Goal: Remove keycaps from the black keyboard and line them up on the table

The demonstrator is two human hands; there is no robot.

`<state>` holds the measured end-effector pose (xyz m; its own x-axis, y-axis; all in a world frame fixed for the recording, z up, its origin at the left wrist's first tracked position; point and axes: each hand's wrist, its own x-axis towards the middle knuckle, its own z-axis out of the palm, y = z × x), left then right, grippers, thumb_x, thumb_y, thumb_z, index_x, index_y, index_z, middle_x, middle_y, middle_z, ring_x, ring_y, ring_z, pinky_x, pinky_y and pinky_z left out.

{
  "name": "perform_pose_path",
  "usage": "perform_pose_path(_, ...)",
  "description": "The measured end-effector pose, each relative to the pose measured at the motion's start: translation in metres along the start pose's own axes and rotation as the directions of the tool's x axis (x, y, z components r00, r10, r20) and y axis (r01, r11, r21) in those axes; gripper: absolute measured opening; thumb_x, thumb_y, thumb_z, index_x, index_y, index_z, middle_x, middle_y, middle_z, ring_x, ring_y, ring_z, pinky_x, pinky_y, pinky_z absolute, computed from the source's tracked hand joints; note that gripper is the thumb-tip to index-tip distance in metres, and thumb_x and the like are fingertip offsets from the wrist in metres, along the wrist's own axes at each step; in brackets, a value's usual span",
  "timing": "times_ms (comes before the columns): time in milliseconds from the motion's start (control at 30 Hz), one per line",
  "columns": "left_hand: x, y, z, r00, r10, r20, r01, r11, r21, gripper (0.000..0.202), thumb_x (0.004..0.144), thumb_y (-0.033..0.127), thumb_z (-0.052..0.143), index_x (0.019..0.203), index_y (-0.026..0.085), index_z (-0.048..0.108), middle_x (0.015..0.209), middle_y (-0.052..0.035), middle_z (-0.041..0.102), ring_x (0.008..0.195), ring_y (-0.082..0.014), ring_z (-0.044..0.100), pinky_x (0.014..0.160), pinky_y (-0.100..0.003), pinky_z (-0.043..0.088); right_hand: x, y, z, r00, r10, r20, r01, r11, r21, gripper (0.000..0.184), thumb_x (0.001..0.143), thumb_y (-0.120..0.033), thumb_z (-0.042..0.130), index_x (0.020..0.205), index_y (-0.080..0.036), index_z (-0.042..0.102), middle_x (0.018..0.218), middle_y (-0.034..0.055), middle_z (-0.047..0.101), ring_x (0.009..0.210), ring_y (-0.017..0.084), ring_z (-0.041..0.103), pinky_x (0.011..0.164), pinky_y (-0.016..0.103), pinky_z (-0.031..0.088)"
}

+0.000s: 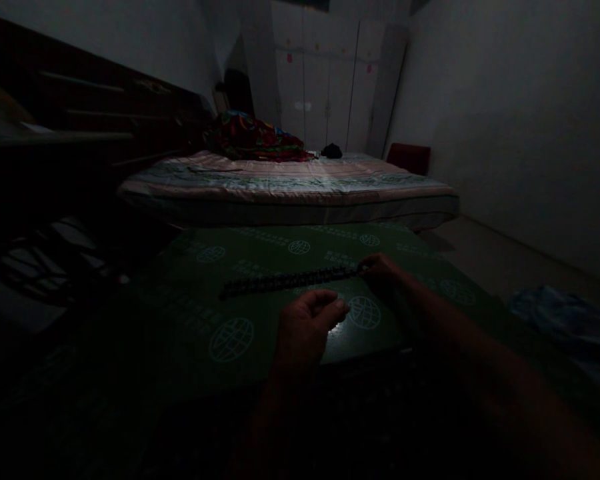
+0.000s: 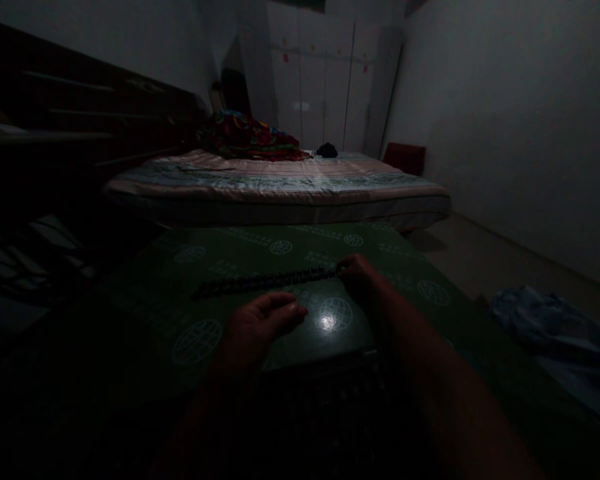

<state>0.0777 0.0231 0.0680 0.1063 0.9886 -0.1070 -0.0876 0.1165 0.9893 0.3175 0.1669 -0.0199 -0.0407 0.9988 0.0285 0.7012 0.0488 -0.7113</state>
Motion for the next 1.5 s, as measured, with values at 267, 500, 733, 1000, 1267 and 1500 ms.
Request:
perform_pose_path(267, 0.000, -0.002, -0.001, 0.999, -0.014, 0.049, 0.012, 0.999, 0.037, 0.023, 0.059, 0.027, 0.067, 0.076, 0.012, 0.061, 0.066, -0.0050, 0.068, 0.064, -0.0156, 0.063, 0.064, -0.026, 0.048, -0.003, -0.003, 0.000, 1.000, -0.003, -0.007, 0.003, 1.000, 0.018, 0.023, 0.058, -0.019, 0.061, 0.078, -0.013, 0.069, 0.058, -0.0032, 0.054, 0.050, 0.007, 0.045, 0.045, 0.017, 0.030)
perform_pose_path(500, 0.001, -0.003, 0.000, 0.999, 0.002, 0.054, -0.005, 0.999, 0.051, 0.024, 0.058, 0.028, 0.068, 0.076, 0.013, 0.062, 0.065, -0.0048, 0.068, 0.063, -0.0160, 0.063, 0.061, -0.027, 0.047, -0.002, -0.002, 0.000, 1.000, 0.006, -0.014, -0.005, 0.999, 0.052, 0.023, 0.057, -0.020, 0.062, 0.077, -0.012, 0.069, 0.058, -0.0027, 0.054, 0.049, 0.007, 0.045, 0.044, 0.017, 0.030)
perform_pose_path(733, 0.001, -0.003, 0.000, 0.998, 0.009, 0.066, -0.013, 0.999, 0.048, 0.022, 0.058, 0.028, 0.068, 0.073, 0.013, 0.062, 0.065, -0.0049, 0.068, 0.063, -0.0164, 0.063, 0.062, -0.027, 0.047, -0.006, -0.006, 0.002, 0.998, 0.029, -0.063, -0.023, 0.995, 0.094, 0.025, 0.056, -0.021, 0.065, 0.079, -0.011, 0.068, 0.055, -0.0022, 0.056, 0.047, 0.008, 0.047, 0.043, 0.017, 0.032)
perform_pose_path(1000, -0.002, -0.002, 0.005, 0.997, 0.007, 0.082, -0.011, 0.999, 0.048, 0.023, 0.057, 0.028, 0.067, 0.073, 0.013, 0.062, 0.065, -0.0054, 0.068, 0.064, -0.0171, 0.063, 0.063, -0.028, 0.048, -0.042, -0.017, -0.027, 0.969, 0.091, -0.231, -0.070, 0.993, 0.100, 0.050, 0.081, -0.053, 0.034, 0.080, -0.013, 0.064, 0.056, 0.0028, 0.059, 0.043, 0.009, 0.049, 0.043, 0.019, 0.037)
perform_pose_path(1267, -0.014, -0.009, 0.030, 0.971, 0.037, 0.237, -0.086, 0.977, 0.198, 0.020, 0.059, 0.028, 0.064, 0.074, 0.014, 0.062, 0.071, -0.0044, 0.067, 0.067, -0.0167, 0.062, 0.066, -0.028, 0.047, -0.162, -0.027, -0.049, 0.897, 0.070, -0.437, -0.021, 0.993, 0.115, 0.055, 0.079, -0.060, 0.034, 0.080, -0.013, 0.063, 0.050, 0.0014, 0.053, 0.043, 0.010, 0.048, 0.041, 0.019, 0.035)
perform_pose_path(1500, -0.029, -0.027, 0.050, 0.904, 0.071, 0.422, -0.287, 0.831, 0.476, 0.019, 0.067, 0.028, 0.053, 0.077, 0.014, 0.062, 0.072, -0.0028, 0.063, 0.069, -0.0161, 0.057, 0.059, -0.024, 0.041, -0.217, -0.042, -0.044, 0.973, 0.019, -0.228, 0.041, 0.966, 0.255, 0.030, 0.074, -0.041, 0.056, 0.088, -0.015, 0.063, 0.078, 0.0053, 0.066, 0.063, 0.014, 0.061, 0.055, 0.024, 0.048)
